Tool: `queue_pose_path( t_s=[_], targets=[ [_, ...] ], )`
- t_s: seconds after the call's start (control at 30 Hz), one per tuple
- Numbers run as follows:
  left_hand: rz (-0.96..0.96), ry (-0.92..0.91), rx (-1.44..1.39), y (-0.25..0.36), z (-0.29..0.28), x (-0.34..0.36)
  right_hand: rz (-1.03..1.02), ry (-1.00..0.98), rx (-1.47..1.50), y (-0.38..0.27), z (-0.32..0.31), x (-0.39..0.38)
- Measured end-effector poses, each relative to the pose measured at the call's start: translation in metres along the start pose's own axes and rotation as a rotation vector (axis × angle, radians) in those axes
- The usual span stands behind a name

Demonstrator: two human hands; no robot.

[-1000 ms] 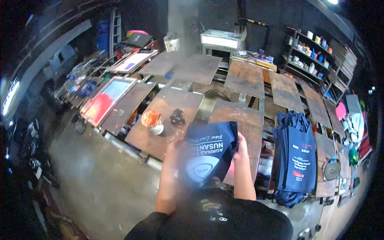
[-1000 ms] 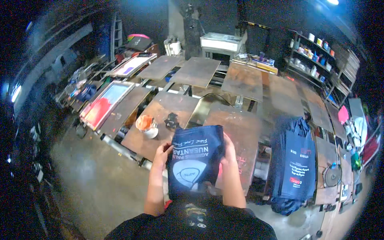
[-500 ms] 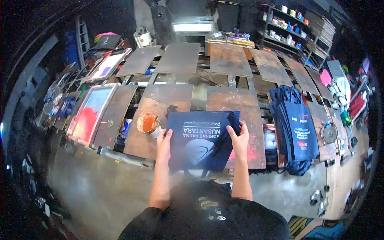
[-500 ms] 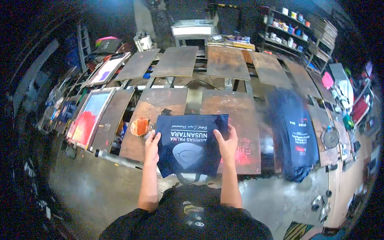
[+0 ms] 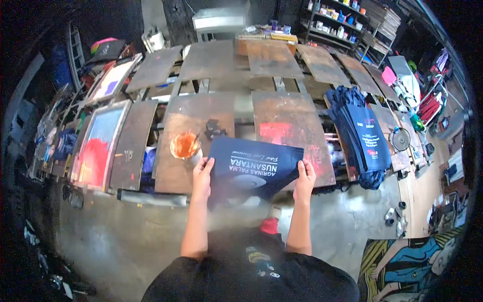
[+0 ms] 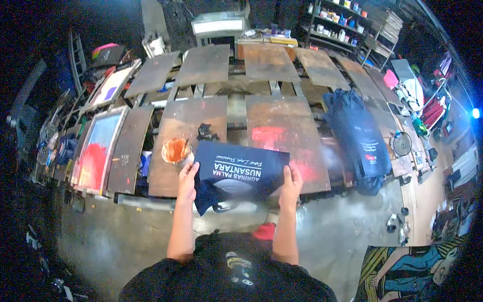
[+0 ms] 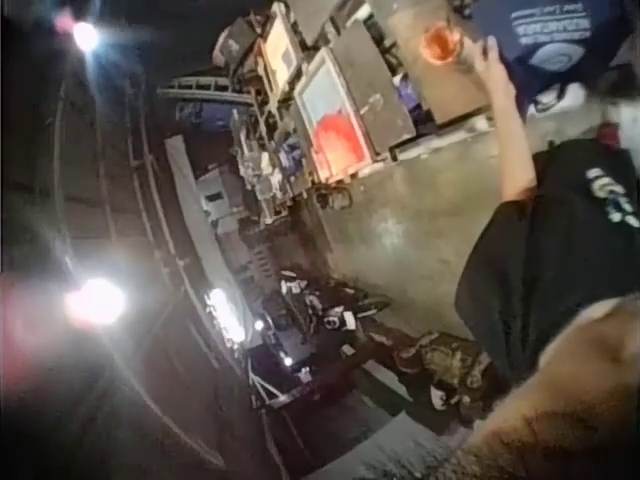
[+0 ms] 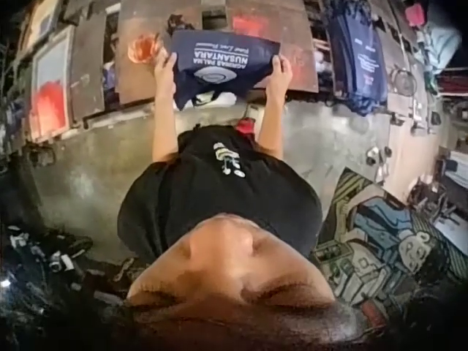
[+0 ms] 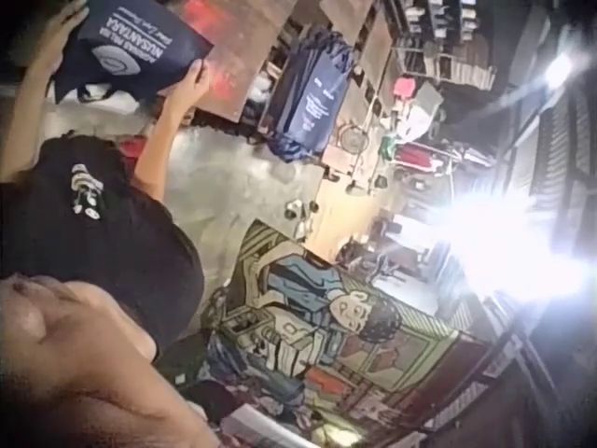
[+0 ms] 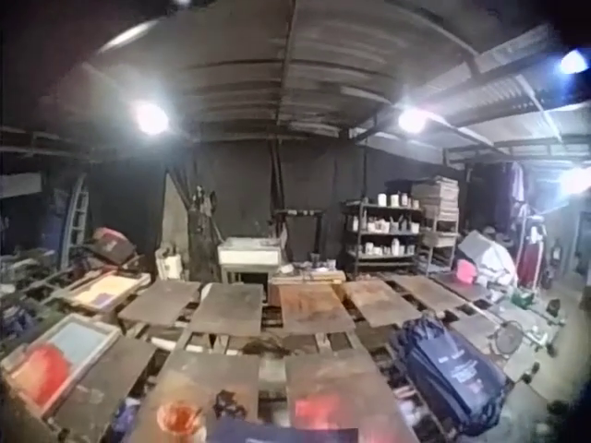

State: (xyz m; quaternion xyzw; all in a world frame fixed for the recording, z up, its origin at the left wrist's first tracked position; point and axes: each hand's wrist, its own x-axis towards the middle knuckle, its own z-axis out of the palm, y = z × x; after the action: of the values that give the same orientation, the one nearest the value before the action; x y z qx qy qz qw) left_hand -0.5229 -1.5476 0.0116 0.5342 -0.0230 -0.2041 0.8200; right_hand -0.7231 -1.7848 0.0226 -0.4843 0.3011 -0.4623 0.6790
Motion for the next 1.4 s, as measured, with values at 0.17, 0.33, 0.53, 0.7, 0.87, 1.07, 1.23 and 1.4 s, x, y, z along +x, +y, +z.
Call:
queue_pose_path(
  t_s=[0.17,0.33,0.53,0.7,0.87,1.07,1.23,1.4],
  targets=[
    [-0.076,-0.167,0.063,-0.007,-0.027,-0.011,0.033,-0.025,0.04,0.016,-0.017,-0.016],
    [-0.006,-0.159,0.137,-0.009,-0.039,-0.022,-0.003,-0.047,-0.024,0.015,-0.007,-0.012],
    [0.014,-0.1,0.157,-0.004,-0.038,-0.025,-0.038,-0.149,-0.046,-0.001,0.005,-0.015],
    [0.014,-0.15,0.268,0.004,-0.018,-0.029,0.001,-0.182,-0.054,0.004,-0.011,-0.001],
    [0.127,-0.097,0.299,0.007,-0.002,-0.03,0.009,-0.327,-0.063,-0.04,-0.013,0.027],
    [0.247,-0.098,0.312,0.035,0.056,-0.039,0.092,-0.403,0.106,-0.058,-0.038,0.074],
    [0.432,0.039,0.614,0.063,0.121,-0.04,0.319,-0.501,0.284,-0.077,-0.051,0.12],
    [0.836,0.017,0.751,0.1,0.185,0.021,0.302,-0.831,-0.012,-0.088,-0.049,0.201]
  ],
)
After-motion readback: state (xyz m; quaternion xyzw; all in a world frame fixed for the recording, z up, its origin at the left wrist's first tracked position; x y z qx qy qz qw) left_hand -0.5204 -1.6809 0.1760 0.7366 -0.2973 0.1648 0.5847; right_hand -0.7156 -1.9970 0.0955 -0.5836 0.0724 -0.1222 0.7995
